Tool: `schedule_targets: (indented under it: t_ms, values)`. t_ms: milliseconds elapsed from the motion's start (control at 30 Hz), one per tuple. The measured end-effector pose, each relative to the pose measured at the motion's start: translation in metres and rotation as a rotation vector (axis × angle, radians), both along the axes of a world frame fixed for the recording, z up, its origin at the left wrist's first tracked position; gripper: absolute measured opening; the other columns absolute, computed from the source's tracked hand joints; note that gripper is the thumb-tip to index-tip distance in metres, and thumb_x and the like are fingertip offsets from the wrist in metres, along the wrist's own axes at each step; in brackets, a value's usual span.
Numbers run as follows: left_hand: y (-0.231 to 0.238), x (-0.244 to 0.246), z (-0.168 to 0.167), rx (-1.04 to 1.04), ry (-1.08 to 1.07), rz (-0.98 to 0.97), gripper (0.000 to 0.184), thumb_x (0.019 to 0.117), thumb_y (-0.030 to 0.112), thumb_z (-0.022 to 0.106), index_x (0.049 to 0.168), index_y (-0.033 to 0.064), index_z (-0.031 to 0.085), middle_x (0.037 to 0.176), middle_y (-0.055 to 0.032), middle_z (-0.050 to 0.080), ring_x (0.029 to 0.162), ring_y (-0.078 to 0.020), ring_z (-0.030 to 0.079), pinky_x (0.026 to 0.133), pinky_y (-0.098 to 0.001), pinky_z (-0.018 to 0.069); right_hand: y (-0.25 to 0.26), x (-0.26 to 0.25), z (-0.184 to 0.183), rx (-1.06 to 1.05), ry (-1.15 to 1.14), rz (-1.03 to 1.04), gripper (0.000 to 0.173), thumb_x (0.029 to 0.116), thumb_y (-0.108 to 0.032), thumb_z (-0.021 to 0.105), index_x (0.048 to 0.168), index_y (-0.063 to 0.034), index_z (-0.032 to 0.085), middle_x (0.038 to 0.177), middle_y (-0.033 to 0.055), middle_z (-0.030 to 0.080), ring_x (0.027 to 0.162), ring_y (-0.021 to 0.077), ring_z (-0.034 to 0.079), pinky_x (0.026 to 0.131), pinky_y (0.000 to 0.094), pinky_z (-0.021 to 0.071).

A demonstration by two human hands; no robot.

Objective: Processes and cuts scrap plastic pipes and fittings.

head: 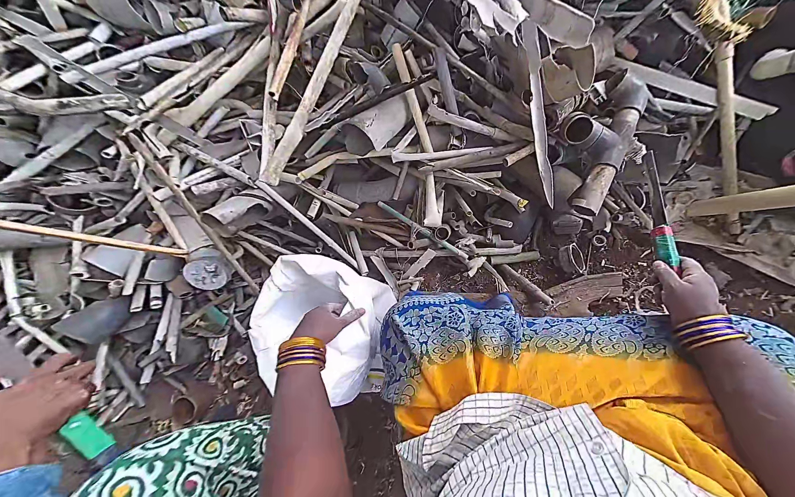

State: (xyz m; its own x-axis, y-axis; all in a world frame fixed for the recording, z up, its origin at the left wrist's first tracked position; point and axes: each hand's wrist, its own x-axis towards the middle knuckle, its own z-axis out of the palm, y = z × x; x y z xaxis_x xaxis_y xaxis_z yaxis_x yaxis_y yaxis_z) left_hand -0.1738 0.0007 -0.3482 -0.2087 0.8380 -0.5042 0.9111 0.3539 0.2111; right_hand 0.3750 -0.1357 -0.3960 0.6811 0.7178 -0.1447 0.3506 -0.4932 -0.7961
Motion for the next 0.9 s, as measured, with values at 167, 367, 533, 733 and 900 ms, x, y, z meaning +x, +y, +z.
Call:
schedule_targets:
  t_ms: [167, 367, 533, 733, 900]
  values:
    - [0.008, 0.016, -0.007, -0.113, 0.321, -0.127, 0.049, 0.0995, 0.025, 0.069, 0.127, -0.0141, 0.059, 0.132, -0.0352, 0.06, 0.13, -0.0465, 0.057, 0.109, -0.0617, 0.042, 0.0, -0.002, 0.0, 0.005, 0.004, 0.02, 0.038, 0.1098, -0.024, 0.047, 0.135, 0.0042, 0.052, 0.093, 0.0177, 0.064, 0.073, 0.0235, 0.058, 0.073, 0.0458, 0.0487]
    - [0.016, 0.064, 0.041, -0.067, 0.383, -0.291, 0.034, 0.1075, 0.019, 0.053, 0.129, -0.0045, 0.064, 0.131, -0.0317, 0.062, 0.127, -0.0476, 0.058, 0.105, -0.0657, 0.0429, 0.001, -0.002, -0.005, 0.036, 0.0, 0.051, 0.036, 0.1091, -0.022, 0.048, 0.132, 0.0041, 0.054, 0.086, 0.0158, 0.062, 0.067, 0.0238, 0.057, 0.069, 0.0472, 0.0489]
    - [0.037, 0.134, 0.041, 0.011, 0.257, -0.414, 0.046, 0.1105, 0.032, 0.046, 0.144, 0.0015, 0.056, 0.14, -0.0261, 0.059, 0.133, -0.043, 0.056, 0.109, -0.0633, 0.0406, 0.01, -0.008, -0.006, 0.023, 0.023, 0.078, 0.036, 0.1091, -0.023, 0.048, 0.134, 0.0038, 0.053, 0.086, 0.0147, 0.062, 0.065, 0.0207, 0.056, 0.066, 0.0432, 0.0489]
    - [0.114, 0.228, -0.04, -0.432, 0.245, -0.879, 0.049, 0.1109, 0.033, 0.045, 0.138, -0.0065, 0.058, 0.141, -0.0309, 0.056, 0.138, -0.0434, 0.05, 0.114, -0.0619, 0.0346, 0.021, -0.013, -0.003, -0.056, -0.109, 0.218, 0.04, 0.1064, -0.022, 0.047, 0.133, 0.0073, 0.054, 0.097, 0.023, 0.065, 0.077, 0.0307, 0.063, 0.074, 0.0512, 0.0498]
    - [0.199, 0.24, -0.106, -0.295, 0.361, -0.681, 0.047, 0.1067, 0.03, 0.053, 0.131, -0.0086, 0.061, 0.142, -0.0311, 0.055, 0.138, -0.0437, 0.05, 0.112, -0.0617, 0.0372, 0.032, -0.006, -0.006, -0.109, -0.133, 0.207, 0.04, 0.1056, -0.021, 0.049, 0.133, 0.0078, 0.055, 0.101, 0.026, 0.065, 0.082, 0.035, 0.064, 0.077, 0.0553, 0.0488]
